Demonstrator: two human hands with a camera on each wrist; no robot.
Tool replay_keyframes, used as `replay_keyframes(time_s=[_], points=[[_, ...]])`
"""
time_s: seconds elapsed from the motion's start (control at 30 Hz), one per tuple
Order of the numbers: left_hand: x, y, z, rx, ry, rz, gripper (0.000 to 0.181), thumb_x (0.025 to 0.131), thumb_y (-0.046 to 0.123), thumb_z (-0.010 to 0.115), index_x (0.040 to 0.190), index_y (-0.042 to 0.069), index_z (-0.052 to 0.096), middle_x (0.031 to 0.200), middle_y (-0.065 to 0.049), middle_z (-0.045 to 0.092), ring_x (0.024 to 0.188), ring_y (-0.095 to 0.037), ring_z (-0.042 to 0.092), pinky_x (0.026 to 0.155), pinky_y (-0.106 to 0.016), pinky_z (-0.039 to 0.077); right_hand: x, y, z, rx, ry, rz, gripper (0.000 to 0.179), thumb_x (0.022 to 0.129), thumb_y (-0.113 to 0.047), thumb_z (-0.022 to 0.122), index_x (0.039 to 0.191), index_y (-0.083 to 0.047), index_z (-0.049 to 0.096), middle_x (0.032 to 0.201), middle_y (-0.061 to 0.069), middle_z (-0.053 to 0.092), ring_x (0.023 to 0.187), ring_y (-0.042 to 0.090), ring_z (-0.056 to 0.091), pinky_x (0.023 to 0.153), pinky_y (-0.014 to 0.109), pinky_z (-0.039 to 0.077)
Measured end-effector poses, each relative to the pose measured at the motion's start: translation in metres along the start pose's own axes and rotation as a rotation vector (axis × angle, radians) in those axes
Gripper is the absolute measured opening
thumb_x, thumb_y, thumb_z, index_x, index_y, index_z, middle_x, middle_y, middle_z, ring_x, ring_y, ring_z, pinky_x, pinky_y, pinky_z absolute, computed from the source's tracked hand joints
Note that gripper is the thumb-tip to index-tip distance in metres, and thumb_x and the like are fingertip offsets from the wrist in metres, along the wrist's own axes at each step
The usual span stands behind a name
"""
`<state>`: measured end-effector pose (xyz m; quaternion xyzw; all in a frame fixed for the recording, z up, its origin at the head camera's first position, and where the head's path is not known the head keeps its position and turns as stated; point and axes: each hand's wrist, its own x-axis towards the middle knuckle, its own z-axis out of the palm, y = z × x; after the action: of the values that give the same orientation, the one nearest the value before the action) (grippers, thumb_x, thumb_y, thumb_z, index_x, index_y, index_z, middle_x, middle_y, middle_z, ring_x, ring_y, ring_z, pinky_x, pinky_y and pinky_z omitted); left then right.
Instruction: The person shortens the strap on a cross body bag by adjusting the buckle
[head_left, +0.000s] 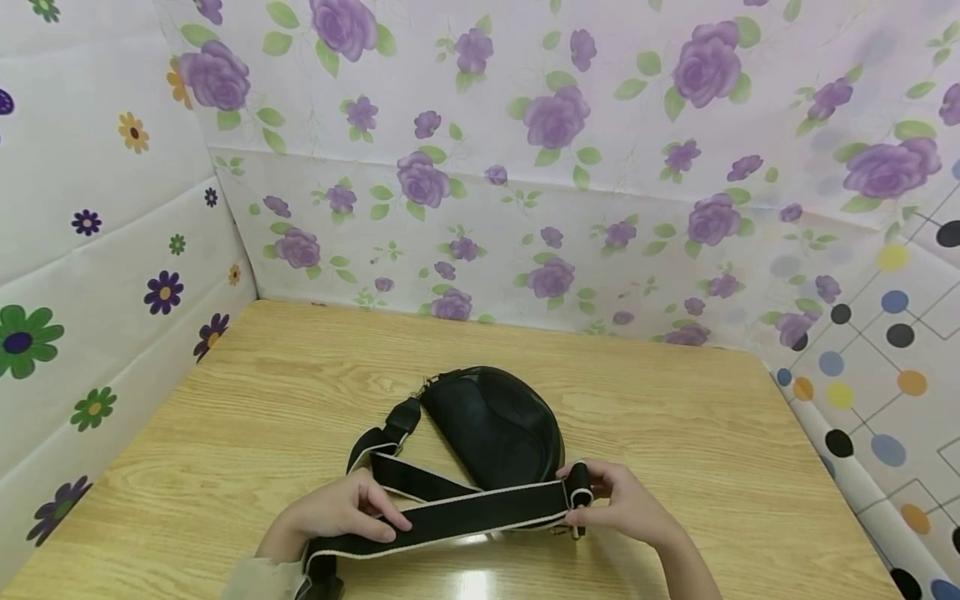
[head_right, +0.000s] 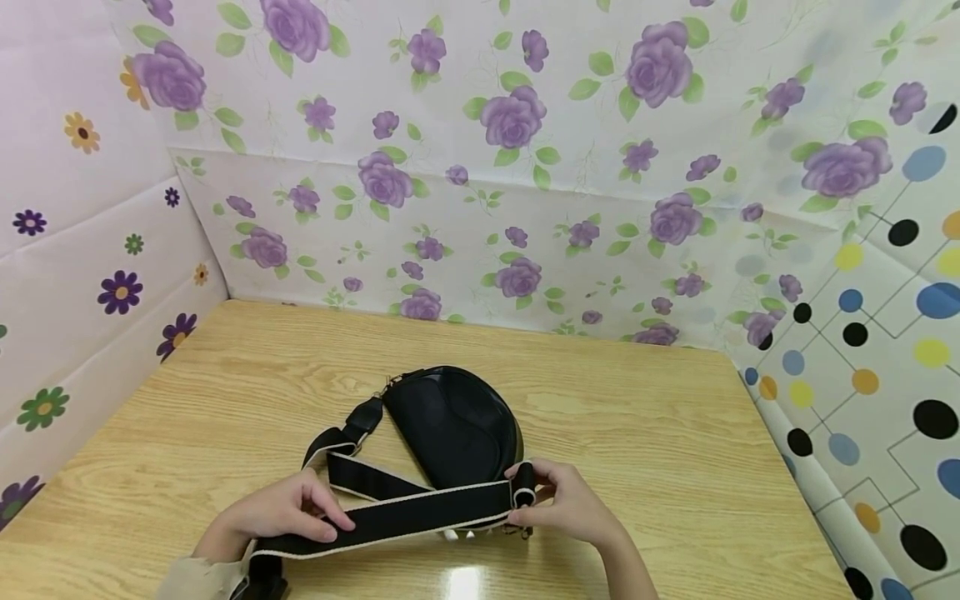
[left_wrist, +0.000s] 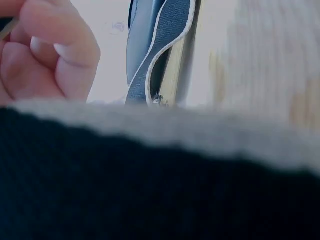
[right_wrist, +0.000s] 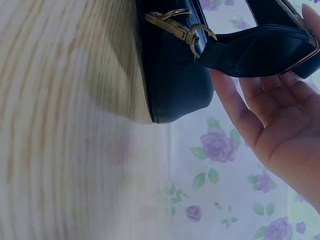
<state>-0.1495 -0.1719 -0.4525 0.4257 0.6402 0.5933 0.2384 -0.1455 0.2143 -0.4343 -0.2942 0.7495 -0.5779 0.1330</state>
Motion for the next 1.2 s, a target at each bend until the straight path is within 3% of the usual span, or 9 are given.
replay_keyframes(time_s=[0.13,0.3,0.37,0.53,0.67,0.77,0.9,0.97,1.2], points=[[0.002,-0.001,0.002,0.02,0.042,-0.019,0.015,0.083,-0.005,0.058,0.095,-0.01,0.065,0.087,-0.009,0.067,0.07,-0.001,0.054,0.059,-0.02,0.046,0.0,0.0,-0.001,0.006,-0.003,-0.005,0.034,0.077,-0.001,0.067,0.109,0.007,0.055,0.096,0.009,0.062,0.079,0.021,0.062,0.07,0.032,0.049],[0.004,-0.002,0.006,0.022,0.068,-0.066,0.034,0.088,-0.001,0.052,0.122,-0.005,0.05,0.052,-0.009,0.039,0.045,-0.002,0.031,0.04,-0.019,0.029,0.0,0.001,-0.002,0.006,0.001,-0.001,0.034,0.077,-0.001,0.067,0.109,0.007,0.055,0.096,0.009,0.061,0.079,0.021,0.061,0.07,0.032,0.049],[0.005,-0.002,0.007,0.003,0.052,-0.074,0.039,0.09,-0.001,0.049,0.128,-0.003,0.044,0.05,-0.012,0.027,0.04,-0.005,0.025,0.037,-0.021,0.024,0.0,0.001,-0.002,0.007,0.002,0.001,0.035,0.077,-0.001,0.067,0.109,0.007,0.055,0.097,0.009,0.061,0.079,0.021,0.061,0.07,0.032,0.048],[0.007,-0.003,0.011,-0.022,-0.04,-0.037,0.031,0.091,-0.001,0.046,0.122,-0.001,0.05,0.053,-0.01,0.032,0.042,-0.01,0.027,0.041,-0.019,0.03,0.0,0.001,-0.003,0.004,0.007,-0.015,0.034,0.077,0.0,0.067,0.109,0.006,0.055,0.098,0.011,0.061,0.078,0.022,0.062,0.07,0.031,0.048],[0.009,-0.002,0.013,-0.016,-0.082,-0.044,0.031,0.091,0.003,0.047,0.122,0.002,0.05,0.087,-0.008,0.059,0.053,-0.004,0.039,0.058,-0.016,0.039,0.0,0.0,-0.003,0.004,0.006,-0.034,0.034,0.077,0.001,0.067,0.108,0.005,0.056,0.098,0.013,0.061,0.078,0.022,0.062,0.07,0.031,0.048],[0.011,-0.002,0.015,-0.003,-0.108,-0.054,0.037,0.091,0.005,0.048,0.129,0.003,0.046,0.126,-0.011,0.049,0.09,-0.007,0.054,0.071,-0.019,0.042,0.0,0.0,-0.003,0.002,0.004,-0.043,0.034,0.077,0.002,0.067,0.109,0.004,0.056,0.097,0.013,0.061,0.077,0.021,0.062,0.07,0.031,0.048],[0.013,-0.005,0.018,0.013,-0.139,-0.049,0.04,0.09,0.0,0.046,0.13,0.0,0.045,0.131,-0.011,0.045,0.119,-0.015,0.039,0.08,-0.022,0.041,0.0,0.0,-0.003,0.001,0.005,-0.052,0.034,0.077,0.002,0.066,0.109,0.005,0.056,0.098,0.013,0.061,0.078,0.021,0.061,0.07,0.031,0.048],[0.014,-0.006,0.019,0.021,-0.147,-0.044,0.04,0.088,-0.004,0.046,0.128,-0.002,0.046,0.13,-0.011,0.046,0.118,-0.014,0.04,0.086,-0.025,0.038,0.0,0.0,-0.003,0.001,0.005,-0.058,0.035,0.077,0.003,0.066,0.109,0.005,0.055,0.098,0.014,0.061,0.078,0.021,0.061,0.071,0.031,0.048],[0.018,-0.005,0.022,-0.004,-0.142,-0.061,0.039,0.082,-0.012,0.045,0.121,-0.008,0.051,0.122,-0.018,0.051,0.068,-0.001,0.042,0.055,-0.014,0.033,0.0,0.0,-0.002,-0.014,0.012,-0.041,0.035,0.076,0.001,0.068,0.108,0.003,0.056,0.1,0.013,0.061,0.08,0.021,0.061,0.071,0.031,0.048]])
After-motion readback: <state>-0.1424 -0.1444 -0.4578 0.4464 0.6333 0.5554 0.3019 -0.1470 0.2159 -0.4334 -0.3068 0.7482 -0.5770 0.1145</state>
